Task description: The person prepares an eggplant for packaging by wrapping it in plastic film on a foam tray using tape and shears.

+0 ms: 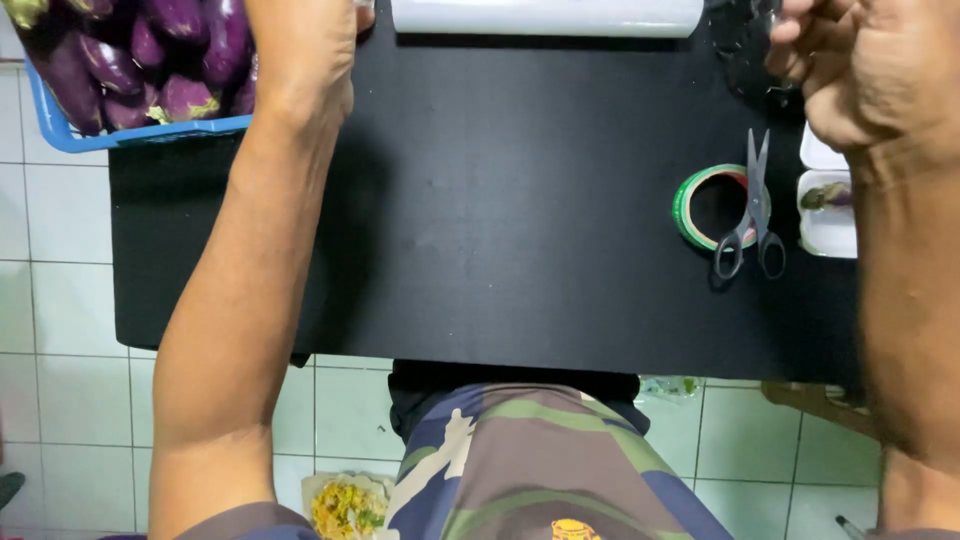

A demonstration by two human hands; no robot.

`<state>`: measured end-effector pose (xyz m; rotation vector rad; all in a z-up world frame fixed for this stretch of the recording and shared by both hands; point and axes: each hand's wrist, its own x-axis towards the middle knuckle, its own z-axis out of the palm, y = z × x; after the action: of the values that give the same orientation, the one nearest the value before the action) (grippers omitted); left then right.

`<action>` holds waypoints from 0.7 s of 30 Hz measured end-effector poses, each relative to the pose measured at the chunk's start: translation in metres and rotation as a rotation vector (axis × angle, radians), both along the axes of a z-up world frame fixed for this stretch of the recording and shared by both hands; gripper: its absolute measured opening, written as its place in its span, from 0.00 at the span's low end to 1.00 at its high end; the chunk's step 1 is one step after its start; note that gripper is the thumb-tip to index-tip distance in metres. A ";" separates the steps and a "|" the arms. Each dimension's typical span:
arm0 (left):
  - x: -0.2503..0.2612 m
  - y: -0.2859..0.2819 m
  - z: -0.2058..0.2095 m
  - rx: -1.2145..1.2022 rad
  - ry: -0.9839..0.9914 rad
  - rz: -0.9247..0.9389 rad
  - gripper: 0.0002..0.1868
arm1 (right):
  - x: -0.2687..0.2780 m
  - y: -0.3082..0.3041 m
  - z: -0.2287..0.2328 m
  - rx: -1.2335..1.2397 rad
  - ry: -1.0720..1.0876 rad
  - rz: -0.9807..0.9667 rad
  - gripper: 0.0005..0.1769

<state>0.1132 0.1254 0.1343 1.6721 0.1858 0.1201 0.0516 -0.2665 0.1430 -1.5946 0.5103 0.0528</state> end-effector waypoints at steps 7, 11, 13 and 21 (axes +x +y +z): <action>-0.098 0.002 -0.013 0.060 0.149 0.042 0.14 | -0.104 0.028 -0.010 0.130 0.095 -0.039 0.10; -0.142 0.007 -0.042 0.063 0.136 0.065 0.14 | -0.155 0.035 -0.055 0.161 0.144 -0.055 0.09; -0.160 0.009 -0.055 0.097 0.162 0.063 0.13 | -0.179 0.038 -0.084 0.116 0.164 -0.077 0.08; -0.200 0.021 -0.104 0.339 0.272 0.101 0.19 | -0.230 0.057 -0.137 -0.057 0.164 -0.171 0.08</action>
<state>-0.0872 0.1463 0.0307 2.0149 0.4762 -0.0019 -0.1787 -0.2098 0.0057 -1.6042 0.7804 0.0405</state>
